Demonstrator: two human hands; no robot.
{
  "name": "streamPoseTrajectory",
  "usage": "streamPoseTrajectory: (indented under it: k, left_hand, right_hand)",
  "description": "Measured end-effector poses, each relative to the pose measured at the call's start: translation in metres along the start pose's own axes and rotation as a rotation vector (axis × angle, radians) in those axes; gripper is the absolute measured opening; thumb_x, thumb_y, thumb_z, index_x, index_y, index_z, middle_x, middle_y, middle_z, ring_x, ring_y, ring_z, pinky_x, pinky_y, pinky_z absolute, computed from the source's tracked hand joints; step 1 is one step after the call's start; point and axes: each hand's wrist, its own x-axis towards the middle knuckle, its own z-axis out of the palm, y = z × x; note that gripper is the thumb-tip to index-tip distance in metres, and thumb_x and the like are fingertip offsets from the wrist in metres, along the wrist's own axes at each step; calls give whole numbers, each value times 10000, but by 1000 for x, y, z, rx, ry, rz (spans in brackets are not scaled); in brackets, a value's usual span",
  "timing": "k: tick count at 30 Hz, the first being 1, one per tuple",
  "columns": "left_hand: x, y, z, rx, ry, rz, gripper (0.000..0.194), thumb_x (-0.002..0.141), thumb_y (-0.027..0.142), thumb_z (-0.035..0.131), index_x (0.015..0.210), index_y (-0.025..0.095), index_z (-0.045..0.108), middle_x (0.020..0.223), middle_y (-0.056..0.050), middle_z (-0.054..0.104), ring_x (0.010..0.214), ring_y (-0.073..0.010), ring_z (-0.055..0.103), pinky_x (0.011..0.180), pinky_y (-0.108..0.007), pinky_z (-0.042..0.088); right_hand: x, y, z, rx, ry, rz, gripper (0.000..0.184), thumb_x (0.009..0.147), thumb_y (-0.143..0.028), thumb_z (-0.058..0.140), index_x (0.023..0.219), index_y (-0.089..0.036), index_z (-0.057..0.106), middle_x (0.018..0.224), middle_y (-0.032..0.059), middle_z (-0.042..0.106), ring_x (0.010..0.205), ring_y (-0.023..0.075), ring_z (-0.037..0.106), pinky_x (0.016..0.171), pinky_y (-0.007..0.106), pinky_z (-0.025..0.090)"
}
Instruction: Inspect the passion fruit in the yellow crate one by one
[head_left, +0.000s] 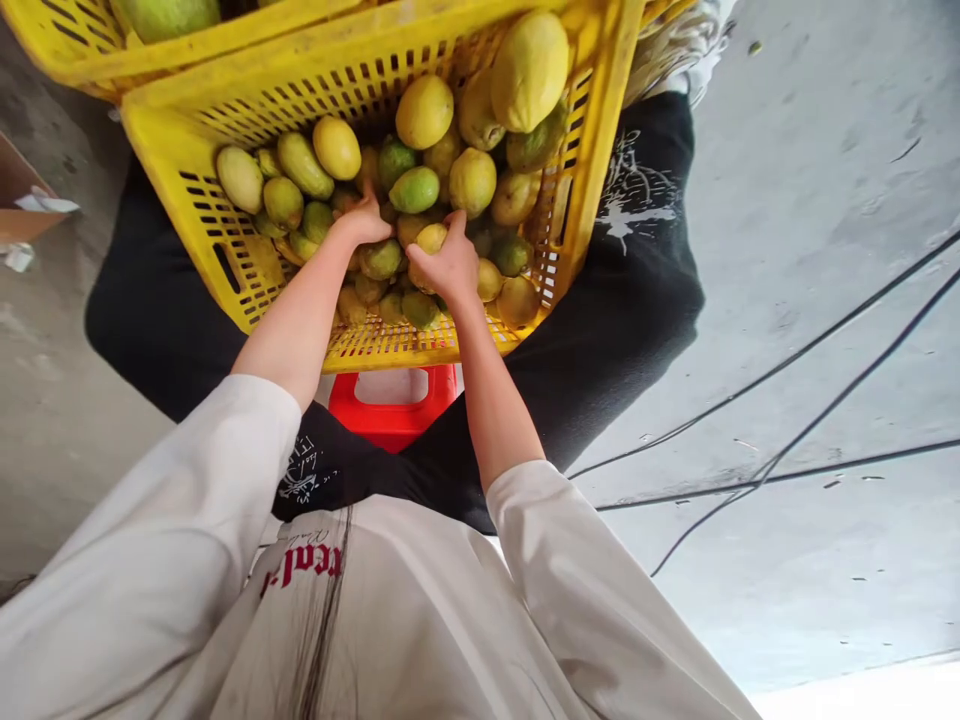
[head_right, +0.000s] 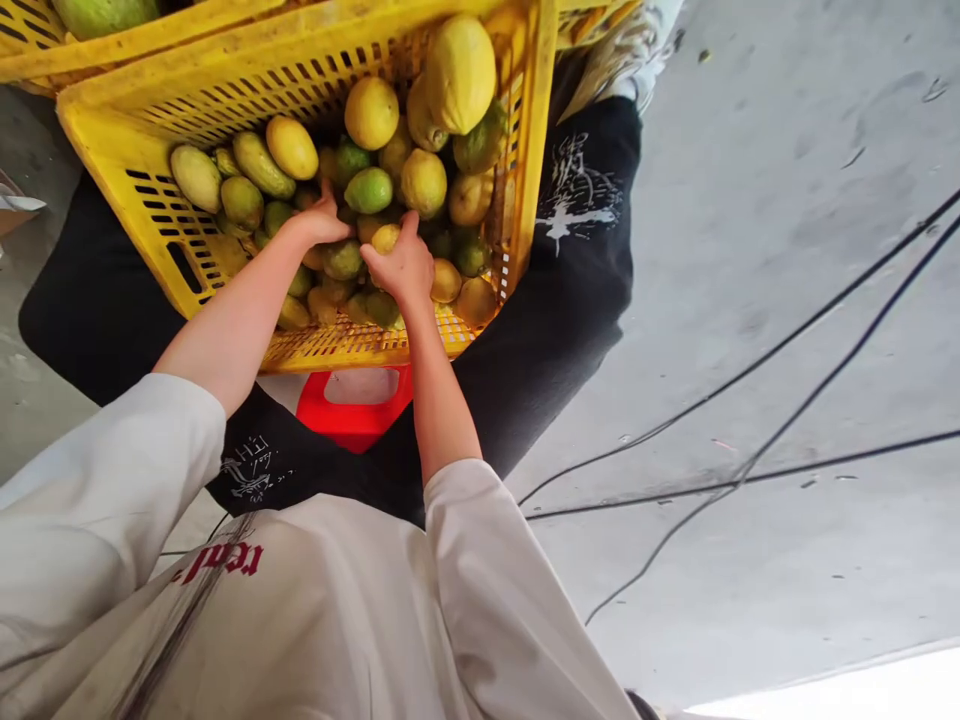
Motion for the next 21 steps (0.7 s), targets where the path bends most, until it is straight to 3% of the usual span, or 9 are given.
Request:
streamPoseTrajectory:
  k: [3, 6, 8, 11, 14, 17, 19, 21]
  left_hand:
    - [-7, 5, -9, -52, -32, -117, 1068, 855, 768, 934, 1731, 262, 591, 1682, -147, 720, 1756, -506, 392, 1475, -764, 288]
    - [-24, 15, -13, -69, -29, -156, 1205, 855, 1034, 746, 1736, 238, 544, 1674, -61, 748, 1772, -389, 326, 1494, -676, 214]
    - [-37, 21, -12, -89, -34, -198, 1266, 844, 1151, 573, 1712, 231, 526, 1611, -14, 788, 1767, -306, 297, 1471, -606, 220]
    - [-54, 26, -5, -117, 42, -232, 1228, 850, 1195, 459, 1582, 224, 627, 1521, -15, 807, 1772, -264, 282, 1410, -540, 279]
    - [-72, 19, 6, -128, 184, -286, 1043, 990, 1043, 609, 1606, 202, 638, 1596, -54, 752, 1772, -275, 318, 1377, -525, 346]
    - [-96, -3, 20, -231, 353, -356, 722, 1015, 644, 905, 1576, 238, 701, 1670, -141, 691, 1734, -357, 479, 1398, -539, 446]
    - [-114, -23, 27, -463, 431, -352, 502, 976, 442, 956, 1383, 212, 771, 1555, -188, 740, 1623, -390, 621, 1372, -520, 508]
    - [-130, -40, 26, -805, 476, -368, 372, 989, 421, 946, 1217, 193, 760, 1352, -182, 798, 1454, -389, 745, 1265, -518, 607]
  right_hand:
    - [-3, -7, -4, -14, 2, 19, 594, 1151, -494, 724, 1580, -201, 438, 1207, 169, 751, 1298, 429, 688, 1179, 590, 599]
    - [-7, -14, -9, -55, 2, 51, 587, 1158, -488, 715, 1604, -244, 420, 1267, 153, 750, 1284, 418, 680, 1167, 580, 609]
    - [-11, -17, -12, -64, 5, 47, 569, 1167, -470, 714, 1604, -258, 417, 1310, 143, 749, 1287, 402, 686, 1166, 550, 611]
    - [-16, -18, -14, -48, 4, -4, 529, 1170, -411, 738, 1563, -223, 439, 1367, 153, 749, 1303, 367, 702, 1192, 487, 590]
    - [-22, -14, -14, -30, -7, -65, 524, 1139, -356, 775, 1547, -217, 477, 1422, 152, 753, 1307, 340, 715, 1196, 450, 585]
    - [-26, -6, -12, 95, -39, -112, 556, 1040, -306, 849, 1507, -245, 554, 1389, 104, 772, 1320, 335, 716, 1210, 469, 588]
    - [-28, 0, -9, 282, -80, -117, 538, 965, -325, 911, 1409, -266, 614, 1275, 61, 786, 1277, 326, 710, 1208, 480, 596]
    - [-33, 3, -7, 527, -153, -98, 506, 912, -386, 964, 1288, -285, 640, 1139, 21, 773, 1178, 297, 697, 1149, 462, 632]
